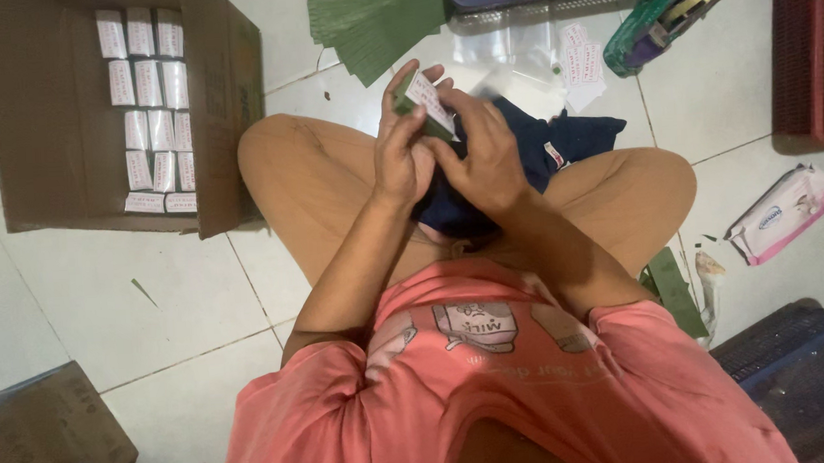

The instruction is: The person sits on the floor wrapping white cylindrical items in green leaves, folding the leaf around each item and placing the wrapped items into a cardboard box alongside already wrapped ones. They repeatedly take new items and leaves from nearby trays and stack finished pieces in the box.

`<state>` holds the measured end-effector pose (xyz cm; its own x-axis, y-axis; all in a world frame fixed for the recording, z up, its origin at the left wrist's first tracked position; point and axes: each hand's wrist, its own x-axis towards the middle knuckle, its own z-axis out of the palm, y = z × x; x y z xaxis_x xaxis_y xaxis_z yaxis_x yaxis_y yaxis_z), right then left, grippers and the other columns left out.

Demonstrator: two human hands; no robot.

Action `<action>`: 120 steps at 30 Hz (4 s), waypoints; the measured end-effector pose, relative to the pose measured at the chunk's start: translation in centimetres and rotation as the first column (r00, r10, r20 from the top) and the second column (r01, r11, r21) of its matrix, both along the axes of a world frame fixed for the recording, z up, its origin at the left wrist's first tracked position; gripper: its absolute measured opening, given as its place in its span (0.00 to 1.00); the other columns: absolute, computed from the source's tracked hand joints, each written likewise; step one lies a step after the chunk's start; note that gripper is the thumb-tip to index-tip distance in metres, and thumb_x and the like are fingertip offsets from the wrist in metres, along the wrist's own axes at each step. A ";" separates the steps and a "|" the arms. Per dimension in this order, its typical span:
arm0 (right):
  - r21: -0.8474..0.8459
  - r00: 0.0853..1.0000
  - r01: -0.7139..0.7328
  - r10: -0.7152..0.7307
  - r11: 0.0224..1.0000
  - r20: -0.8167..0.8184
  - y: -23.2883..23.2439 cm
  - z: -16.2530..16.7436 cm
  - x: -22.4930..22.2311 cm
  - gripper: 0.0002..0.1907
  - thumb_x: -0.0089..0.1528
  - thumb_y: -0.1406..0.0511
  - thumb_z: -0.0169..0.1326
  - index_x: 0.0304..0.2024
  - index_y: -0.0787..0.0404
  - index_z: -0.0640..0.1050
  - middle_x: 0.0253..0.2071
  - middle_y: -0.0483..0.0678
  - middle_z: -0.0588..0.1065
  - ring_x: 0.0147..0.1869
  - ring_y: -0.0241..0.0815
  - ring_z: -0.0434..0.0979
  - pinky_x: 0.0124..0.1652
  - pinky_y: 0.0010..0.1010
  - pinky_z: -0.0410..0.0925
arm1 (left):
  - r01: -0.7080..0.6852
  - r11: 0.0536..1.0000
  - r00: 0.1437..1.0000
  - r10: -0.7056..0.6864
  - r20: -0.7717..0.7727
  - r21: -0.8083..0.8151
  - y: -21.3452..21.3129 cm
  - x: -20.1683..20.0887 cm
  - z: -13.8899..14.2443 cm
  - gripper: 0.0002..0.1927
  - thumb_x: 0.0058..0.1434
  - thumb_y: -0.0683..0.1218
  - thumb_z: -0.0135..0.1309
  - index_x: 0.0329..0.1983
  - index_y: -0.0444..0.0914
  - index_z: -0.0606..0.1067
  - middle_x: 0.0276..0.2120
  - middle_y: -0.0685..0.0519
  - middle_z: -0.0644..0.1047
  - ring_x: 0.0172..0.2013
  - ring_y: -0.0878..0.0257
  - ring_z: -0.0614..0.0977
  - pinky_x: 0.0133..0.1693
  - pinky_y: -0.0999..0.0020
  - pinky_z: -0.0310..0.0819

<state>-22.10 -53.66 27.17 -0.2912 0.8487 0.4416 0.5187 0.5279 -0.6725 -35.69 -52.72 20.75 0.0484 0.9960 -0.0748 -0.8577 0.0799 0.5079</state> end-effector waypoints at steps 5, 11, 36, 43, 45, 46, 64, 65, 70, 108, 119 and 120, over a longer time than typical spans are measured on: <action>0.108 0.988 0.088 -0.101 0.990 0.119 0.9 -0.5 2.1 0.25 0.63 0.73 0.61 0.62 0.59 0.73 0.59 0.62 0.73 0.60 0.61 0.75 0.61 0.42 0.68 | 0.032 0.999 0.984 -0.025 -0.174 0.040 1.6 0.6 -2.0 0.25 0.68 0.36 0.58 0.66 0.33 0.65 0.51 0.45 0.75 0.53 0.58 0.79 0.58 0.64 0.75; -0.335 0.937 0.084 -0.188 0.938 -0.293 2.7 -4.7 6.5 0.27 0.63 0.72 0.60 0.64 0.63 0.70 0.56 0.56 0.74 0.59 0.48 0.77 0.53 0.32 0.72 | 0.087 0.994 0.837 -0.109 -0.536 -0.066 3.4 2.6 -5.4 0.12 0.66 0.38 0.62 0.52 0.31 0.77 0.44 0.47 0.80 0.40 0.63 0.81 0.41 0.71 0.79; -0.809 -0.091 0.227 -0.815 0.543 -0.572 18.1 -18.9 28.0 0.04 0.64 0.69 0.55 0.39 0.64 0.78 0.35 0.55 0.76 0.23 0.45 0.74 0.21 0.36 0.72 | -0.020 1.000 0.893 0.010 -0.449 -0.017 7.3 9.7 -2.2 0.10 0.63 0.34 0.62 0.46 0.35 0.76 0.56 0.45 0.77 0.55 0.58 0.80 0.53 0.64 0.81; -0.550 0.130 0.596 -0.746 0.585 -0.653 17.1 -22.4 25.0 0.05 0.63 0.76 0.58 0.31 0.71 0.77 0.41 0.56 0.72 0.31 0.42 0.73 0.25 0.31 0.63 | -0.110 0.973 0.747 0.215 -0.629 0.202 6.9 9.8 -1.6 0.10 0.63 0.32 0.63 0.46 0.34 0.77 0.57 0.45 0.78 0.54 0.62 0.79 0.50 0.72 0.75; -0.446 0.145 0.705 -0.728 0.551 -0.670 17.2 -22.5 24.7 0.05 0.58 0.77 0.57 0.27 0.70 0.76 0.53 0.49 0.68 0.34 0.41 0.79 0.24 0.29 0.70 | -0.097 0.971 0.733 0.218 -0.645 0.219 6.6 9.8 -1.1 0.10 0.64 0.32 0.62 0.46 0.34 0.77 0.57 0.46 0.77 0.53 0.63 0.79 0.50 0.72 0.77; -0.414 0.172 0.709 -0.710 0.570 -0.683 17.2 -22.5 24.7 0.05 0.60 0.78 0.57 0.29 0.71 0.77 0.56 0.51 0.67 0.37 0.42 0.79 0.28 0.29 0.72 | -0.090 0.969 0.725 0.222 -0.652 0.230 6.5 9.7 -0.9 0.09 0.65 0.32 0.61 0.46 0.34 0.77 0.57 0.46 0.77 0.53 0.64 0.79 0.50 0.72 0.78; -0.010 0.504 0.809 -0.701 0.588 -0.504 16.4 -22.3 25.8 0.04 0.59 0.81 0.60 0.34 0.73 0.83 0.56 0.58 0.68 0.54 0.56 0.75 0.48 0.39 0.74 | -0.061 0.977 0.747 0.181 -0.640 0.205 6.1 10.2 -2.5 0.11 0.63 0.32 0.62 0.46 0.34 0.77 0.58 0.47 0.73 0.53 0.65 0.78 0.48 0.74 0.82; -0.128 0.434 0.804 -0.720 0.581 -0.541 16.5 -22.3 25.7 0.02 0.60 0.80 0.59 0.33 0.74 0.81 0.56 0.57 0.68 0.55 0.52 0.76 0.48 0.37 0.77 | -0.052 0.973 0.736 0.188 -0.650 0.223 6.0 10.3 -2.4 0.12 0.63 0.32 0.62 0.47 0.34 0.77 0.58 0.47 0.73 0.54 0.65 0.77 0.50 0.73 0.81; -0.377 0.242 0.810 -0.841 0.450 -0.484 16.1 -21.9 26.6 0.04 0.60 0.75 0.53 0.36 0.70 0.77 0.51 0.53 0.69 0.43 0.45 0.81 0.41 0.32 0.77 | -0.018 0.980 0.715 0.152 -0.683 0.199 5.1 10.3 -1.3 0.12 0.63 0.31 0.62 0.48 0.34 0.77 0.59 0.48 0.72 0.55 0.64 0.76 0.47 0.74 0.76; -0.426 0.737 -0.569 0.206 0.704 -0.644 6.5 -4.1 -5.4 0.30 0.63 0.69 0.65 0.65 0.63 0.69 0.56 0.49 0.73 0.62 0.41 0.72 0.63 0.32 0.69 | 0.037 0.965 0.680 0.165 -0.715 0.259 -1.5 -13.1 4.2 0.28 0.59 0.41 0.68 0.61 0.36 0.71 0.55 0.49 0.75 0.55 0.61 0.78 0.57 0.67 0.75; -0.150 0.828 -0.551 0.560 0.821 0.021 8.8 -6.1 -27.4 0.25 0.70 0.58 0.57 0.69 0.52 0.71 0.73 0.48 0.67 0.74 0.52 0.69 0.63 0.39 0.69 | -0.428 0.901 0.291 0.213 -0.933 0.072 6.7 -41.3 -5.7 0.26 0.49 0.47 0.71 0.46 0.37 0.71 0.43 0.48 0.77 0.40 0.57 0.82 0.40 0.60 0.79; -0.114 0.810 -0.567 0.577 0.816 0.105 8.5 -6.6 -29.3 0.26 0.70 0.59 0.57 0.71 0.53 0.70 0.75 0.49 0.66 0.77 0.55 0.64 0.68 0.44 0.65 | -0.497 0.867 0.102 0.079 -0.992 0.018 7.6 -43.8 -6.6 0.24 0.49 0.53 0.71 0.43 0.37 0.75 0.42 0.47 0.80 0.41 0.56 0.83 0.45 0.60 0.79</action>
